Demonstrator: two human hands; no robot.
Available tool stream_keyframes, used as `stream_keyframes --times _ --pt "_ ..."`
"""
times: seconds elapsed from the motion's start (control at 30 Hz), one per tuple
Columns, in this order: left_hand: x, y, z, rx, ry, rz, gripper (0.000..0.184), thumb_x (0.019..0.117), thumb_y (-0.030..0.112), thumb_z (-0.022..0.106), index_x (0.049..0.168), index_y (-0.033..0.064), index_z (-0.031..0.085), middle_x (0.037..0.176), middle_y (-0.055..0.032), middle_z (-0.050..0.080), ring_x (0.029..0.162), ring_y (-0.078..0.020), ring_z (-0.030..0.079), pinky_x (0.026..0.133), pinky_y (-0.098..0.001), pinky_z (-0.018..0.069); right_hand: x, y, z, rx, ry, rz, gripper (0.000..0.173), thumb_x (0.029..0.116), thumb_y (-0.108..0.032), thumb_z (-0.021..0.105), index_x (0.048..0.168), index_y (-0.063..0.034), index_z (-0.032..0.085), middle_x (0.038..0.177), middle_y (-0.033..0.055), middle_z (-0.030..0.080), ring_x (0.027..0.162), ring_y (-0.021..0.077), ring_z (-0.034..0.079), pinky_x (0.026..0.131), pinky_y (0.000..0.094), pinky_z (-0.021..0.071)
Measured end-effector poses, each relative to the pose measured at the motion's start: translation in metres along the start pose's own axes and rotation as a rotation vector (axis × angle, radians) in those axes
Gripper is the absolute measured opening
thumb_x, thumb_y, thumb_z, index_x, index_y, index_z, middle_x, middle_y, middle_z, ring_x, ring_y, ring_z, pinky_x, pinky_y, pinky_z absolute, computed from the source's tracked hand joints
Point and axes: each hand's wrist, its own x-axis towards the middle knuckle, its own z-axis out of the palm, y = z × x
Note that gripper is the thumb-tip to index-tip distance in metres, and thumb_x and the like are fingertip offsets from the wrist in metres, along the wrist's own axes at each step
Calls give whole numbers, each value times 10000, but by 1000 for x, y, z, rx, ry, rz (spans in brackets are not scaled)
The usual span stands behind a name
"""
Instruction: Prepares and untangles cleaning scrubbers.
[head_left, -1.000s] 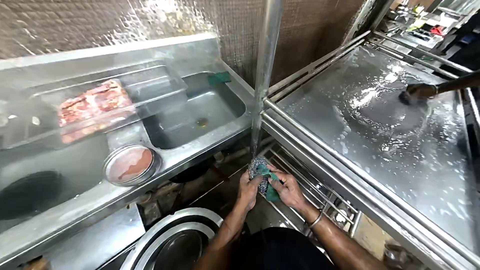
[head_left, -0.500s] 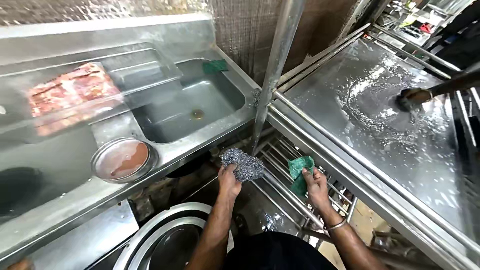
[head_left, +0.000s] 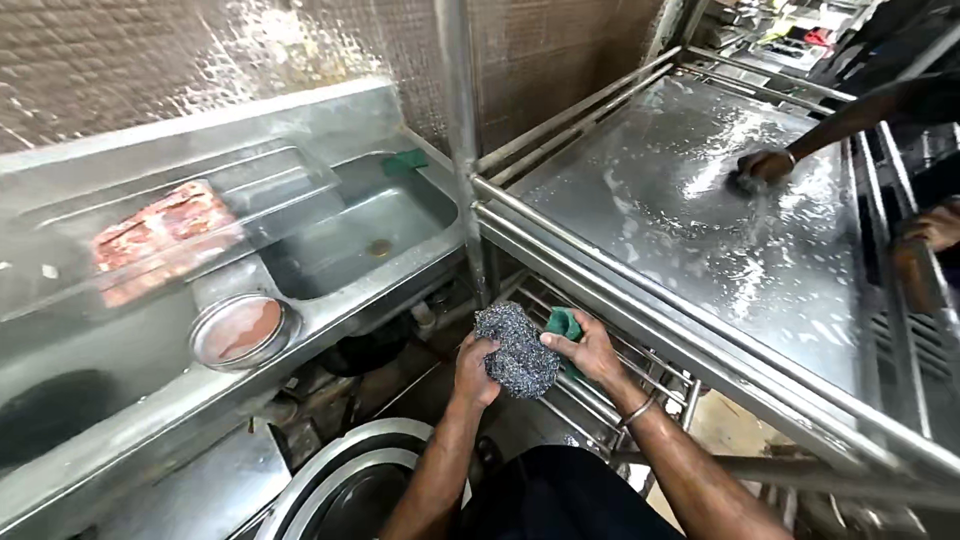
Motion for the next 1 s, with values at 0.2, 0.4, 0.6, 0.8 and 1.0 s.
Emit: stream_keyframes --times 0.2,0.4,0.6,0.8,1.0 --pt "-14 -23 34 113 -108 -56 373 881 66 554 1253 74 576 998 -130 732 838 -218 734 714 -423 630 -20 3 -14 274 -279 0 500 811 -245 877 1242 -94 676 1046 58 756 921 142 731 853 358 621" --pt "-16 -49 38 310 -92 23 453 942 92 679 1380 113 566 1180 -137 692 969 -240 699 761 -412 608 -39 19 -29 199 -32 -51 334 909 -215 784 1205 -94 687 980 64 749 838 165 723 776 402 622" --pt "-29 -70 50 427 -98 10 672 864 -17 740 1474 114 490 1278 -147 665 1093 -264 684 893 -445 602 -49 21 -38 219 55 -12 338 915 -171 746 1226 -79 652 975 84 737 829 185 719 747 422 617" --pt "-16 -63 45 556 82 115 370 948 -46 568 1291 62 655 1169 -126 703 986 -225 683 820 -417 584 -53 36 -36 627 44 52 385 879 -77 707 1260 -69 649 1044 146 734 865 253 726 741 447 625" --pt "-3 -48 31 453 181 113 268 986 -53 498 1179 7 674 944 -124 713 798 -197 679 711 -375 587 -61 42 -34 669 39 52 339 850 -82 703 1187 -50 683 987 142 735 834 235 718 725 427 614"
